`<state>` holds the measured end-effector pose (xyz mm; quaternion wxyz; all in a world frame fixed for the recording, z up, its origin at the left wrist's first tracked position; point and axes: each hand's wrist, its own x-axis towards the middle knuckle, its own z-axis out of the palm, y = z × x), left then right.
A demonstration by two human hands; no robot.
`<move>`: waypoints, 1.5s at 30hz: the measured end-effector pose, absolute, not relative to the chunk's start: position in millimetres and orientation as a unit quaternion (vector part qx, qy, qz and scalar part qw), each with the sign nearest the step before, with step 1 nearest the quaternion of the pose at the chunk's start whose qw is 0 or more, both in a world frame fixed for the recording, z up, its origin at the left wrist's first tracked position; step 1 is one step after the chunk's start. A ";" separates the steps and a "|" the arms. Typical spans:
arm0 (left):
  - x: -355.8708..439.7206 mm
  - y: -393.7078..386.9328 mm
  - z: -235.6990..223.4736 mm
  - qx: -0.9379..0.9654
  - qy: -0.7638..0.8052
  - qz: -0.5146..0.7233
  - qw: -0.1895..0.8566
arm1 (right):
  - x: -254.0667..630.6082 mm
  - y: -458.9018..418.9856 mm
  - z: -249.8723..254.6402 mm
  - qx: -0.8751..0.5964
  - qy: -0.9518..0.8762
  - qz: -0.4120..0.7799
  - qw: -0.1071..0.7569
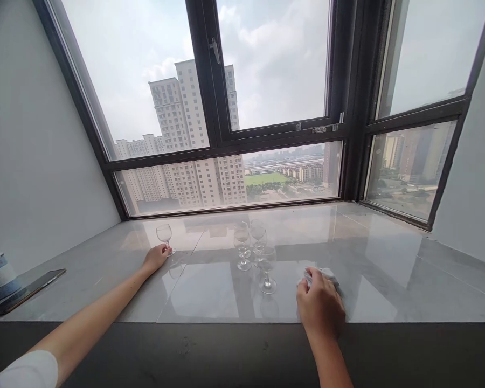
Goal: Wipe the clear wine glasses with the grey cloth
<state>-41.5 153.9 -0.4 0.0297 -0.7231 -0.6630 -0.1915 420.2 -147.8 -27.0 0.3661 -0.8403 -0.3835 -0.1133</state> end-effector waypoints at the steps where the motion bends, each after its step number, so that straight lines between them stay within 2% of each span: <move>1: -40.4 151.5 0.4 -0.720 -0.667 -0.187 0.035 | 420.5 -147.5 -27.7 -0.839 -0.385 -0.115 0.367; 16: -33.4 131.8 10.6 -0.701 -0.697 -0.130 0.083 | 417.9 -142.4 -31.2 -0.817 -0.396 -0.121 0.402; 23: -34.5 128.6 9.8 -0.727 -0.654 -0.174 0.115 | 414.7 -144.0 -28.1 -0.815 -0.393 -0.111 0.411; 27: 6.8 95.2 5.5 -0.785 -0.559 -0.220 0.151 | 415.4 -142.2 -28.3 -0.816 -0.392 -0.112 0.411; 29: 44.9 64.9 3.6 -0.825 -0.498 -0.240 0.116 | 416.2 -141.4 -29.1 -0.816 -0.391 -0.111 0.411; 33: 130.4 7.1 0.6 -0.896 -0.386 -0.216 -0.043 | 417.7 -141.6 -30.3 -0.815 -0.387 -0.110 0.418; 37: 192.0 -14.9 -4.6 -0.891 -0.348 -0.237 -0.172 | 417.3 -143.7 -29.6 -0.811 -0.392 -0.103 0.421; 41: 228.4 -14.3 -8.5 -0.867 -0.340 -0.264 -0.252 | 416.6 -144.5 -28.5 -0.812 -0.390 -0.109 0.420; 45: 251.5 -13.6 -4.8 -0.858 -0.354 -0.241 -0.283 | 416.4 -145.1 -27.0 -0.813 -0.391 -0.112 0.417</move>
